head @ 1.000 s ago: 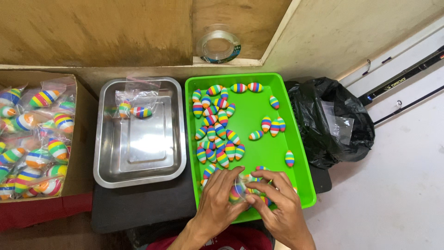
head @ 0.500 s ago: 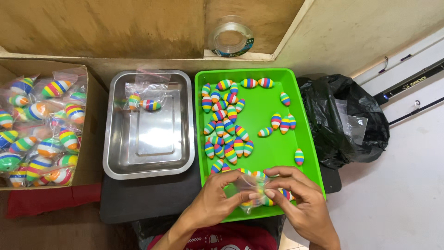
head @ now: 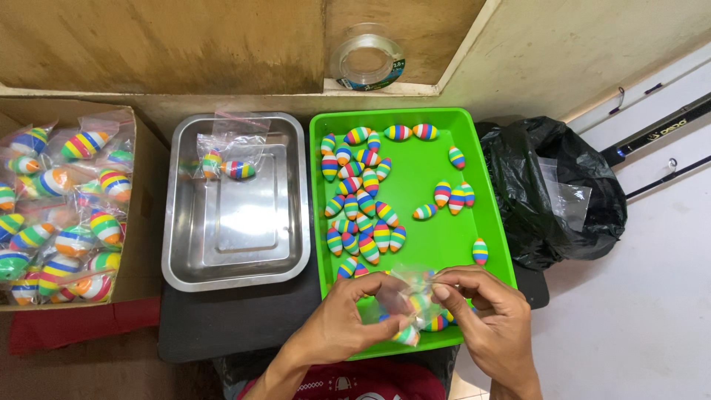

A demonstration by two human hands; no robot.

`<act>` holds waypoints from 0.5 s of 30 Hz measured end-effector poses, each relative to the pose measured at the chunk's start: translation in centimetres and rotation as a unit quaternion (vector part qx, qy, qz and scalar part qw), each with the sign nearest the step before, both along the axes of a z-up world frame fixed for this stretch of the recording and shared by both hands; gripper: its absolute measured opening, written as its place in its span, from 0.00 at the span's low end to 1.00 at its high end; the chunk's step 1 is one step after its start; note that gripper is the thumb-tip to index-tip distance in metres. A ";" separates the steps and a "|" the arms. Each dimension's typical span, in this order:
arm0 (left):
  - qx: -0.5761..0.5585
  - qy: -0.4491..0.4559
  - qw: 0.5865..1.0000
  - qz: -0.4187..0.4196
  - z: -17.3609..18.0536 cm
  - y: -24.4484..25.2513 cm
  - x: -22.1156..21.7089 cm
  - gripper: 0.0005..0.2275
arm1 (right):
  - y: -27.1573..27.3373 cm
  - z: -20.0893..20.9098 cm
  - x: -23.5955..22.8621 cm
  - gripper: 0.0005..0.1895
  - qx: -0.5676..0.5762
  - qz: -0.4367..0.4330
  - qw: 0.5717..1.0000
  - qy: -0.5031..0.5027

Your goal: The person picks up colorful fishing floats from a green tray and places them individually into small plastic bags, then places the bags into a metal tray or a cardboard box.

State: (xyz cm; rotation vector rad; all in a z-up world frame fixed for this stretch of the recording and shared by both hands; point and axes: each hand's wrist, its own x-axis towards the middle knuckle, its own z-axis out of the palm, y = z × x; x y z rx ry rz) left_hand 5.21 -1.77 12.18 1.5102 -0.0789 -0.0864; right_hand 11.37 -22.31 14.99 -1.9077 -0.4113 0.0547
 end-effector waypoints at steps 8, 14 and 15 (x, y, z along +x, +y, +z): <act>-0.023 -0.030 0.988 0.147 0.1 -1.1 1.1 0.10 | 0.2 -0.8 -0.4 0.08 0.045 -0.006 0.998 0.039; -0.060 0.013 0.982 0.178 -0.5 -1.2 1.3 0.09 | -0.3 -1.5 -0.4 0.14 0.063 -0.063 0.995 0.054; -0.072 0.012 0.982 0.175 -0.3 -1.2 1.3 0.09 | -0.4 -1.5 -0.3 0.14 0.052 -0.075 0.995 0.047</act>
